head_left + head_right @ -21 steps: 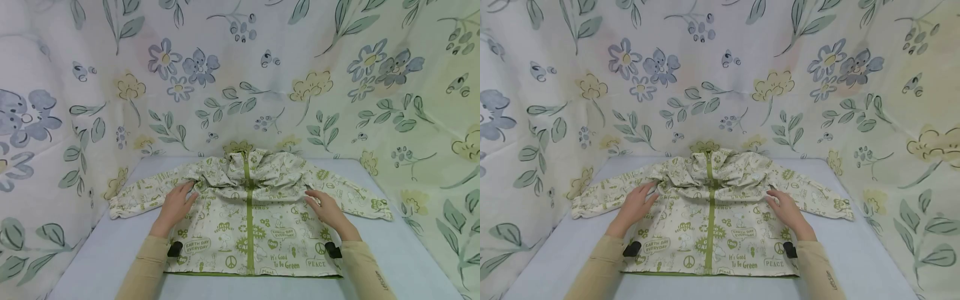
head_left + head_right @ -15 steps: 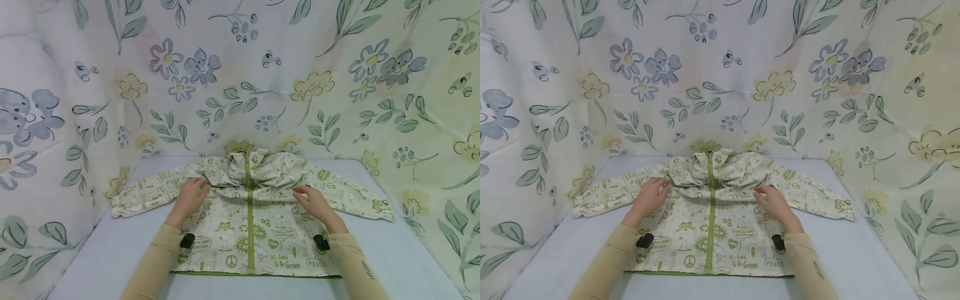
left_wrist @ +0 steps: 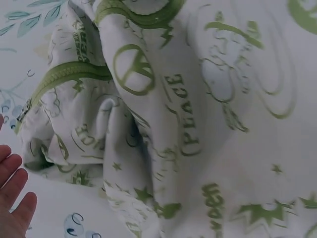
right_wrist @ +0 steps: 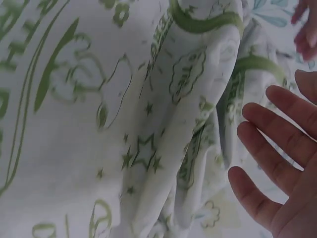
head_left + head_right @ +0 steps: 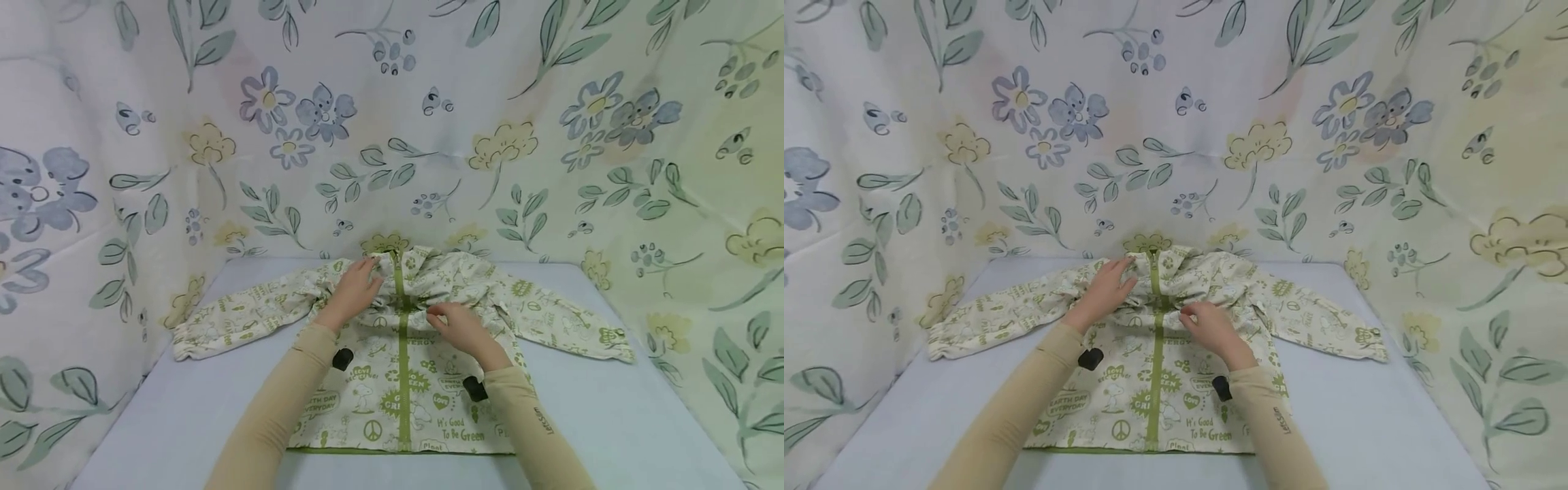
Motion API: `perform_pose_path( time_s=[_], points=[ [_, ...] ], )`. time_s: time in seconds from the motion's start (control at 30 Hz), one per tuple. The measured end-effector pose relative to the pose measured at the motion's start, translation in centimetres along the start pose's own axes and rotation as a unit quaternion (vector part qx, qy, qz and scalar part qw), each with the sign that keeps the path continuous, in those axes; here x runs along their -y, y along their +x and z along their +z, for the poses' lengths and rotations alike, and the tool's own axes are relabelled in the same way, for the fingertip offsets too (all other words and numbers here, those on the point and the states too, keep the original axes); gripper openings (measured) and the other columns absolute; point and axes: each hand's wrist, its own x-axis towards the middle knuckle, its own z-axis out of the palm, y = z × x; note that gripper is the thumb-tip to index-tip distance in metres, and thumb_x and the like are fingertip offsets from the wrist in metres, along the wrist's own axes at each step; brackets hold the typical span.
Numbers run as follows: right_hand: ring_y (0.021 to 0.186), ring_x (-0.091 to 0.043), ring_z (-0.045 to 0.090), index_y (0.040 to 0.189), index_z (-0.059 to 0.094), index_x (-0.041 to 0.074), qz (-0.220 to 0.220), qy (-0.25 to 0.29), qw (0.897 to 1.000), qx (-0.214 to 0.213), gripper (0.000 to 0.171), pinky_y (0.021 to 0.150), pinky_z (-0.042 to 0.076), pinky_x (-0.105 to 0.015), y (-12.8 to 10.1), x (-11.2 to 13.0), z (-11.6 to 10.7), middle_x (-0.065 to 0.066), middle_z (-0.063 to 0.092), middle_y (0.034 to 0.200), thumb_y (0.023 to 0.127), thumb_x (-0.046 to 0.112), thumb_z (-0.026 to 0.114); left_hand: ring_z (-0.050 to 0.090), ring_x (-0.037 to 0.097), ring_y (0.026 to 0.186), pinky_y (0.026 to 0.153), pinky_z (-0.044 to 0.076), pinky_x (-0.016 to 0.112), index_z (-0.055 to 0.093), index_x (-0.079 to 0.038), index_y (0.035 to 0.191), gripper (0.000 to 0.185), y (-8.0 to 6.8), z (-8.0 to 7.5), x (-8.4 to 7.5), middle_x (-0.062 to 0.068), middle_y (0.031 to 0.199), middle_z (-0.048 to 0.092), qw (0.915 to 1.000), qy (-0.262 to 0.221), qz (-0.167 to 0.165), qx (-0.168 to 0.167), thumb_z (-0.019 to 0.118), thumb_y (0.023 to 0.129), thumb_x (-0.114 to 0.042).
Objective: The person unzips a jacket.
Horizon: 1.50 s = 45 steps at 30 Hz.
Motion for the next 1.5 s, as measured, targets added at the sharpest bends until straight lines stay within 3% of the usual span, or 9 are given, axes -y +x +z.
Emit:
perform_pose_path(
  time_s=[0.23,0.37,0.47,0.6,0.7,0.9,1.0,1.23,1.5],
  points=[
    [0.1,-0.022,0.059,0.114,0.064,0.006,0.016,-0.026,0.999,0.015,0.026,0.083,0.047,-0.041,1.0,1.2,1.0,-0.005,0.063,0.109,0.095,0.022,0.056,0.03,0.029,0.131,0.107,0.021,0.039,0.032,-0.001,0.142,0.046,2.7,0.8,-1.0,0.016,0.141,0.036,0.9986,0.048,0.019,0.009,0.04,0.101,-0.018],
    [0.099,-0.022,0.059,0.114,0.064,0.005,0.011,-0.034,0.999,0.016,0.027,0.083,0.047,-0.039,1.4,1.7,1.1,-0.006,0.063,0.108,0.095,0.022,0.055,0.026,0.029,0.133,0.108,0.019,0.038,0.025,-0.001,0.145,0.046,3.8,1.0,-1.6,0.017,0.144,0.032,0.9993,0.024,-0.005,0.028,0.035,0.101,-0.014],
    [0.095,-0.02,0.061,0.113,0.065,0.006,-0.003,-0.042,0.999,0.005,0.025,0.08,0.048,-0.037,1.8,2.0,1.1,-0.006,0.064,0.107,0.096,0.021,0.054,0.028,0.031,0.132,0.108,0.021,0.039,0.028,0.0,0.143,0.044,4.5,0.8,-2.0,0.019,0.141,0.035,0.9991,0.012,-0.021,0.034,0.033,0.101,-0.011],
    [0.087,-0.017,0.062,0.111,0.066,0.009,0.001,-0.046,0.999,-0.022,0.023,0.074,0.05,-0.034,2.4,2.6,1.1,-0.004,0.066,0.102,0.096,0.021,0.053,0.038,0.034,0.125,0.107,0.022,0.042,0.039,0.004,0.137,0.039,5.0,0.8,-2.1,0.022,0.132,0.045,0.9969,0.071,-0.016,0.03,0.037,0.1,-0.01],
    [0.077,-0.014,0.06,0.109,0.066,0.008,0.028,-0.021,0.998,-0.047,0.022,0.067,0.049,-0.032,3.2,3.1,0.9,-0.002,0.066,0.094,0.097,0.02,0.053,0.043,0.032,0.12,0.106,0.024,0.042,0.047,0.003,0.131,0.036,4.9,0.6,-2.1,0.019,0.127,0.05,0.9939,0.105,-0.012,0.028,0.039,0.099,-0.011],
    [0.059,-0.01,0.054,0.103,0.063,0.008,0.069,-0.017,0.995,-0.072,0.018,0.053,0.046,-0.028,5.0,3.5,0.8,-0.001,0.062,0.083,0.097,0.021,0.051,0.054,0.024,0.098,0.082,0.045,0.034,0.059,-0.004,0.114,0.023,4.0,0.4,-2.6,0.011,0.108,0.057,0.9978,0.03,-0.027,0.053,0.046,0.099,-0.013],
    [0.055,-0.011,0.053,0.102,0.061,0.008,0.099,-0.022,0.993,-0.066,0.022,0.049,0.044,-0.029,5.9,3.5,1.1,-0.001,0.061,0.076,0.097,0.027,0.052,0.054,0.022,0.093,0.078,0.046,0.034,0.059,-0.004,0.11,0.019,3.6,0.4,-2.8,0.01,0.103,0.058,0.9981,0.013,-0.018,0.057,0.048,0.098,-0.013],
    [0.049,-0.016,0.05,0.102,0.056,0.004,0.127,-0.007,0.99,-0.066,0.031,0.043,0.04,-0.03,7.4,3.6,1.7,-0.003,0.054,0.065,0.097,0.034,0.05,0.055,0.023,0.096,0.087,0.044,0.034,0.06,-0.004,0.106,0.015,3.2,0.2,-2.9,0.008,0.1,0.058,0.9986,-0.016,-0.009,0.049,0.05,0.097,-0.011],
    [0.046,-0.015,0.044,0.095,0.052,0.004,0.146,0.007,0.988,-0.055,0.027,0.043,0.035,-0.027,8.4,4.4,1.9,-0.006,0.052,0.063,0.098,0.03,0.048,0.051,0.018,0.08,0.069,0.044,0.031,0.06,-0.005,0.101,0.011,2.7,-0.1,-2.9,0.007,0.095,0.055,0.9989,-0.029,0.004,0.038,0.051,0.097,-0.01]
  ],
)
